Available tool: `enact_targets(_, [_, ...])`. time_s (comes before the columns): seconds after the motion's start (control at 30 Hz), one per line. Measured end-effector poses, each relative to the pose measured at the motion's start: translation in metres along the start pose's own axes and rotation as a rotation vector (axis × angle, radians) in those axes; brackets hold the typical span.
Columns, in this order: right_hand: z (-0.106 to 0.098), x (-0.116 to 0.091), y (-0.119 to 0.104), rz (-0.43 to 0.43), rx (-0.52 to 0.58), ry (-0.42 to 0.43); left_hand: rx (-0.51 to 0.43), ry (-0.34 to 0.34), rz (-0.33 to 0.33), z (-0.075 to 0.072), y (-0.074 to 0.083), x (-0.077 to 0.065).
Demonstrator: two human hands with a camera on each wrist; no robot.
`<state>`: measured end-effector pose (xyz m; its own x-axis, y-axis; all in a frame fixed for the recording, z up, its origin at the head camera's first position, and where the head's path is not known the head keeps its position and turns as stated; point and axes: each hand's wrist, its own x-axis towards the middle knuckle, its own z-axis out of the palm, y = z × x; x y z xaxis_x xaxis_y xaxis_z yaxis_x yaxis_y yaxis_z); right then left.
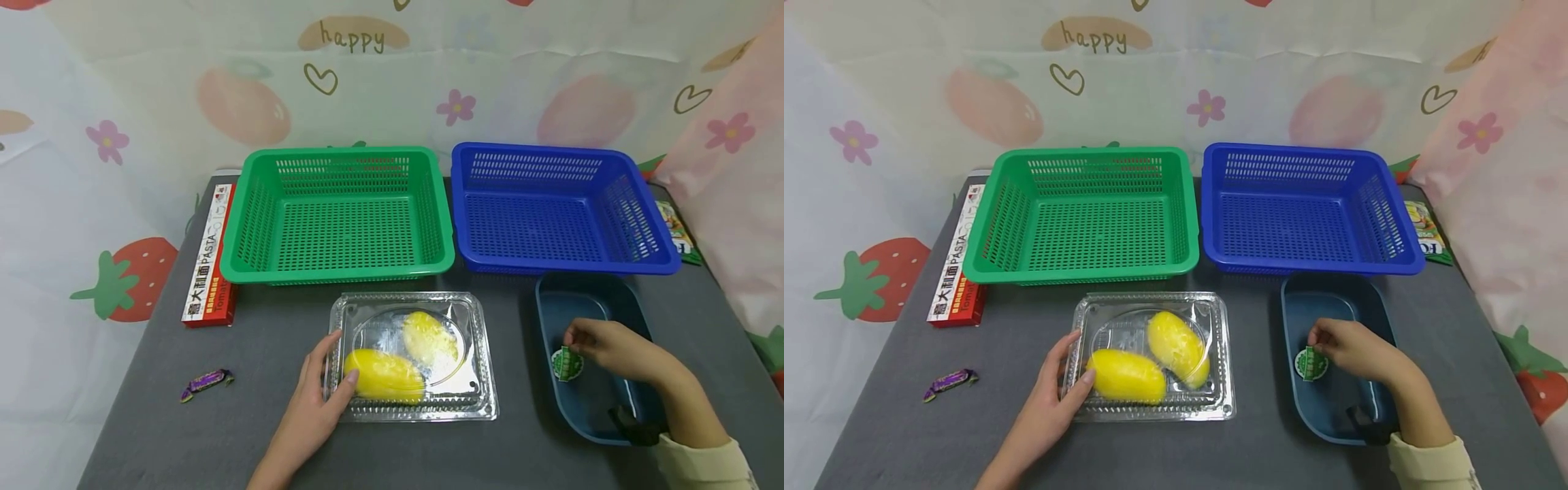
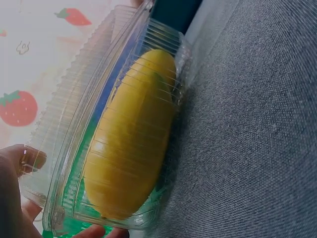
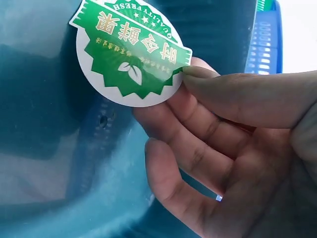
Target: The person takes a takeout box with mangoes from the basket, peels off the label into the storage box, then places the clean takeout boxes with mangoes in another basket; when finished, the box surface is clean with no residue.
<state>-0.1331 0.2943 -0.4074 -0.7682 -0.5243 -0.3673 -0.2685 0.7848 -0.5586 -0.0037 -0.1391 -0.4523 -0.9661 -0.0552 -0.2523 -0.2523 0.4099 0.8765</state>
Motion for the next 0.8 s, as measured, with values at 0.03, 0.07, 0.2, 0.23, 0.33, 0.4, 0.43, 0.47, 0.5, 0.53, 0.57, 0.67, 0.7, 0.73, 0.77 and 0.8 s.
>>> enact_targets(0.03, [0.000,0.001,0.000,0.000,-0.001,0.000,0.000,0.000,0.001,0.000,0.000,0.000])
enact_targets(0.07, [0.001,0.001,0.001,-0.002,-0.002,-0.001,0.000,0.001,0.000,0.000,0.000,0.000])
enact_targets(0.2, [0.002,0.005,0.001,-0.015,-0.012,-0.003,0.004,0.000,-0.005,-0.001,0.000,0.000])
enact_targets(0.23, [0.002,0.006,0.001,-0.017,-0.015,-0.003,0.005,0.001,-0.006,-0.001,0.000,0.000])
enact_targets(0.33, [0.003,0.008,0.002,-0.018,-0.027,-0.004,0.011,0.003,-0.006,-0.001,0.000,0.000])
enact_targets(0.4, [0.003,0.009,0.003,-0.013,-0.029,-0.008,0.013,0.004,-0.005,-0.001,0.000,0.001])
enact_targets(0.43, [0.004,0.009,0.004,-0.010,-0.026,-0.011,0.010,0.003,-0.005,-0.001,0.000,0.001])
enact_targets(0.47, [0.004,0.009,0.004,-0.006,-0.022,-0.017,0.012,0.003,-0.007,-0.001,0.000,0.001])
enact_targets(0.5, [0.005,0.010,0.005,-0.002,-0.018,-0.021,0.012,0.002,-0.008,-0.001,0.000,0.001])
enact_targets(0.53, [0.005,0.010,0.005,0.000,-0.015,-0.025,0.010,0.000,-0.011,-0.001,0.000,0.000])
enact_targets(0.57, [0.005,0.010,0.006,0.002,-0.013,-0.028,0.011,-0.001,-0.013,-0.001,0.000,0.000])
enact_targets(0.67, [0.006,0.011,0.005,0.004,-0.019,-0.030,0.011,-0.002,-0.015,-0.001,-0.001,0.000])
enact_targets(0.7, [0.006,0.012,0.005,-0.001,-0.024,-0.028,0.009,-0.002,-0.012,-0.001,-0.001,0.000])
enact_targets(0.73, [0.006,0.012,0.005,-0.004,-0.028,-0.024,0.008,-0.002,-0.010,-0.001,-0.001,0.000])
enact_targets(0.77, [0.007,0.012,0.004,-0.007,-0.033,-0.019,0.008,-0.002,-0.007,-0.001,-0.001,0.000])
enact_targets(0.8, [0.007,0.012,0.004,-0.010,-0.036,-0.014,0.005,-0.002,-0.006,-0.001,-0.001,-0.001])
